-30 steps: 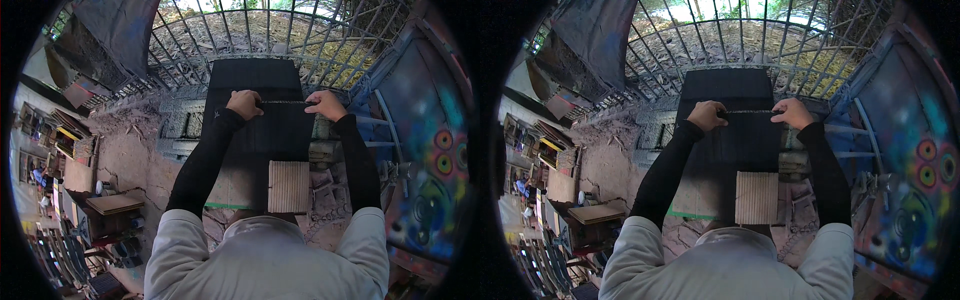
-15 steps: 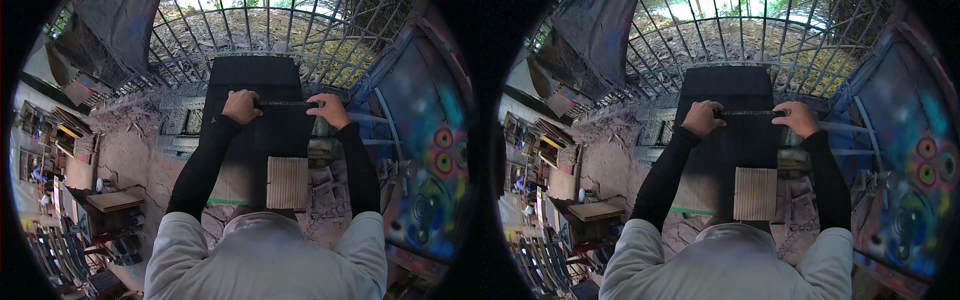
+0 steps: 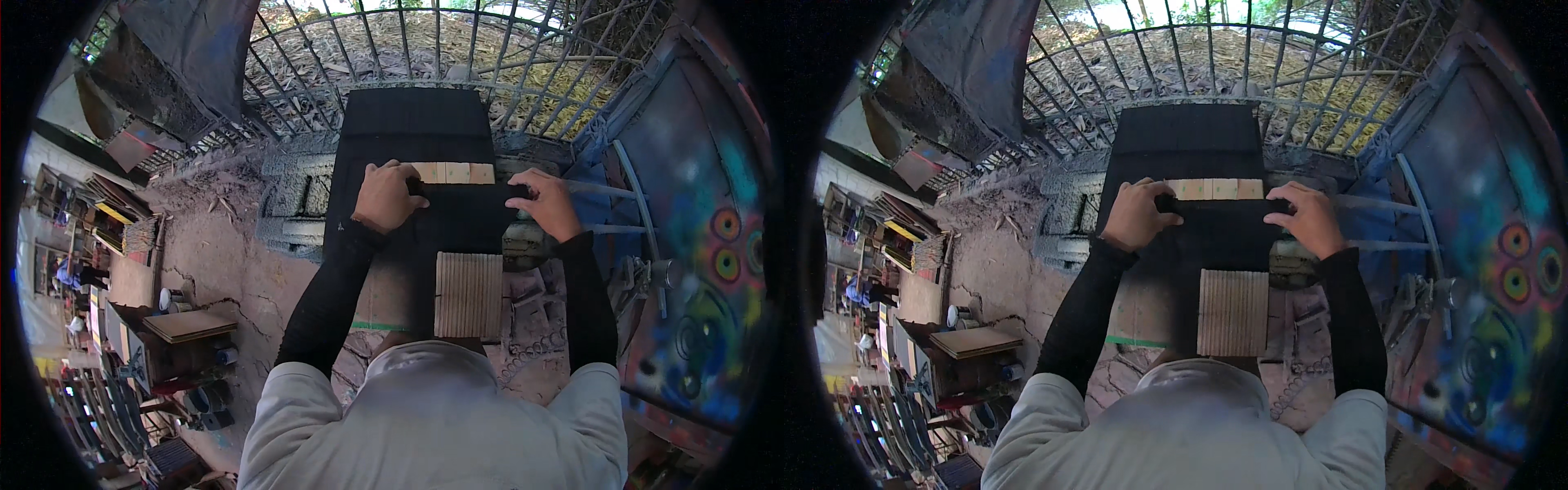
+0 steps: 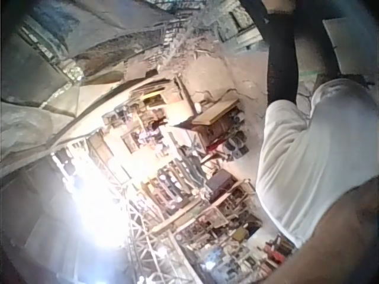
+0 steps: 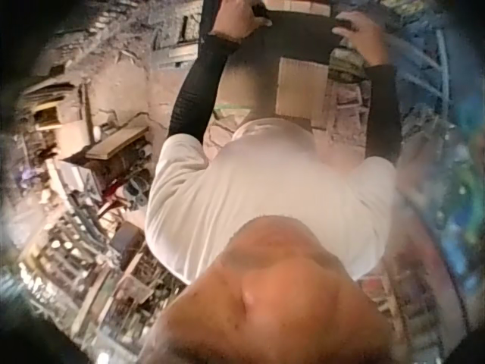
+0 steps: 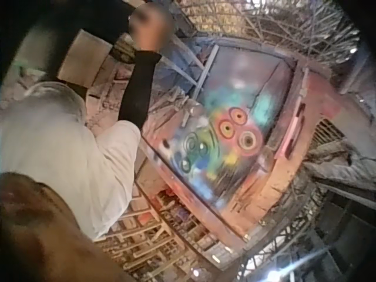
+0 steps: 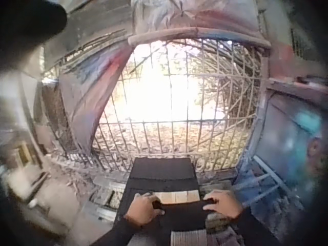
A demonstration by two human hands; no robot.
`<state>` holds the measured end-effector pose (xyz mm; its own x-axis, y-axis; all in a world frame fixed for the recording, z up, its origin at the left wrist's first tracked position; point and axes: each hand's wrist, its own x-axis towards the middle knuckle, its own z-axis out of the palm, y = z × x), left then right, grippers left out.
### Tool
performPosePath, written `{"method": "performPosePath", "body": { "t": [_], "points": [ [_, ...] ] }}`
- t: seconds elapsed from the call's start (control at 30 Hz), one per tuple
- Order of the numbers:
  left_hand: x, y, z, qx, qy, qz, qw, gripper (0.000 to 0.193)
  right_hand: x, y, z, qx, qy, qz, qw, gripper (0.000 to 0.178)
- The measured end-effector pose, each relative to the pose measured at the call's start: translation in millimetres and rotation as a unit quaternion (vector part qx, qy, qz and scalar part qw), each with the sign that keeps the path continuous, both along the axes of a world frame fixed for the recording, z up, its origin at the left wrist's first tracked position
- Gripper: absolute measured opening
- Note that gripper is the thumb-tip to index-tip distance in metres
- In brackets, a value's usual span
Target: The person places a black rectangular board on a work surface, then arranges multiple thin wooden slats and metal brackets on it. They align the slats side-by-side and position the brackets to form a structured layout, adjusting pieces by hand throughout the process.
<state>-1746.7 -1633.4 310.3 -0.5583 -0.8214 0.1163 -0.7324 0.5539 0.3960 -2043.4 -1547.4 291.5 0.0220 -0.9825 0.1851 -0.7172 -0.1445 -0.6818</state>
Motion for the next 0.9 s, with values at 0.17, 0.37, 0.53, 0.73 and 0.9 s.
{"method": "performPosePath", "body": {
  "t": [0.17, 0.37, 0.53, 0.73, 0.9],
  "points": [
    [4, 19, -3, -0.011, 0.016, 0.028, 0.999, 0.041, 3, 16, 0, -0.01, 0.017, 0.003, 1.0, 0.036],
    [5, 42, -1, -0.031, 0.026, 0.049, 0.998, 0.037, 10, 32, 1, -0.023, 0.016, -0.008, 1.0, 0.039],
    [9, 52, -9, -0.044, 0.054, 0.05, 0.996, 0.035, 15, 41, 2, 0.001, 0.009, -0.019, 1.0, 0.035],
    [11, 60, -11, -0.057, 0.065, 0.062, 0.994, 0.035, 19, 49, -1, -0.032, 0.029, -0.027, 0.999, 0.034],
    [15, 68, -10, -0.081, 0.128, 0.076, 0.985, 0.037, 29, 59, 8, -0.009, -0.039, -0.061, 0.997, 0.031]
  ]
}}
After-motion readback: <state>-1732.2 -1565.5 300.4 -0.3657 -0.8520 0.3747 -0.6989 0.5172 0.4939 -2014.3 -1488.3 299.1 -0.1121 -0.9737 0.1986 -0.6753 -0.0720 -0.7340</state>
